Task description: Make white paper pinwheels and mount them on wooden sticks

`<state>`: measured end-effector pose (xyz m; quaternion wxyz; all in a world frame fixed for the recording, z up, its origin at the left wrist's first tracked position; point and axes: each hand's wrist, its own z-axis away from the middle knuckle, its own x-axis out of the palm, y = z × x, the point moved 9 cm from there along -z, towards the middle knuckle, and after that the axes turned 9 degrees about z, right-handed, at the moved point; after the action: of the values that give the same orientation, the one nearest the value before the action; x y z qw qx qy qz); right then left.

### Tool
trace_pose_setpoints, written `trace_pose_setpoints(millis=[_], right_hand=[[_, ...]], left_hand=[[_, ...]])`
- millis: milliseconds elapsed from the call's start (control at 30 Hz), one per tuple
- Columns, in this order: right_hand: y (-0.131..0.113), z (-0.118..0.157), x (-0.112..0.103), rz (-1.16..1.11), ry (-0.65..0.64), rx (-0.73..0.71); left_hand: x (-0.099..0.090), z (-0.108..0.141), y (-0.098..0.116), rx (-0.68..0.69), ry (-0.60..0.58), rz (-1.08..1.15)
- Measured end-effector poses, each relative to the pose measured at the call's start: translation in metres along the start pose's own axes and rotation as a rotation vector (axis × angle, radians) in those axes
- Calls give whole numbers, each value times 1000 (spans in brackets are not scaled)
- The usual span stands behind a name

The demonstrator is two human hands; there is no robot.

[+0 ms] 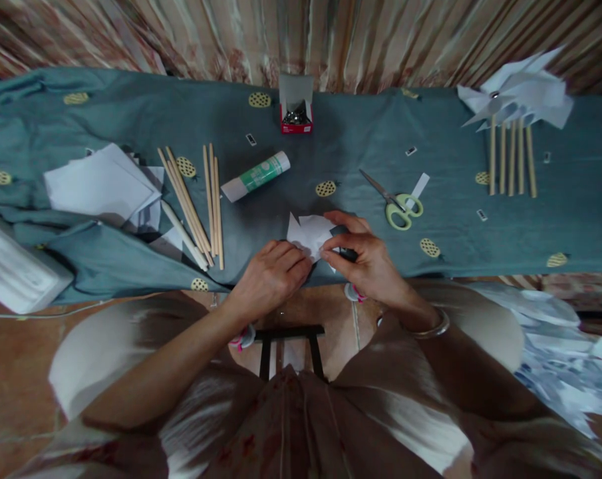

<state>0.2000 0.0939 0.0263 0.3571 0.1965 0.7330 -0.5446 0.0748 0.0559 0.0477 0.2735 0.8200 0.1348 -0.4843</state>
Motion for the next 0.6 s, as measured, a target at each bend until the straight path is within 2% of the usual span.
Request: trace_pose_setpoints(millis=[133, 300, 600], right_hand=[[-5, 0, 1, 79, 36, -21], [-9, -1, 3, 147, 47, -45], [-8, -2, 5, 145, 48, -25]], left_hand=[[0, 2, -1, -19, 19, 24], [4, 2, 0, -10, -36, 8], [9, 2, -1, -18, -84, 63]])
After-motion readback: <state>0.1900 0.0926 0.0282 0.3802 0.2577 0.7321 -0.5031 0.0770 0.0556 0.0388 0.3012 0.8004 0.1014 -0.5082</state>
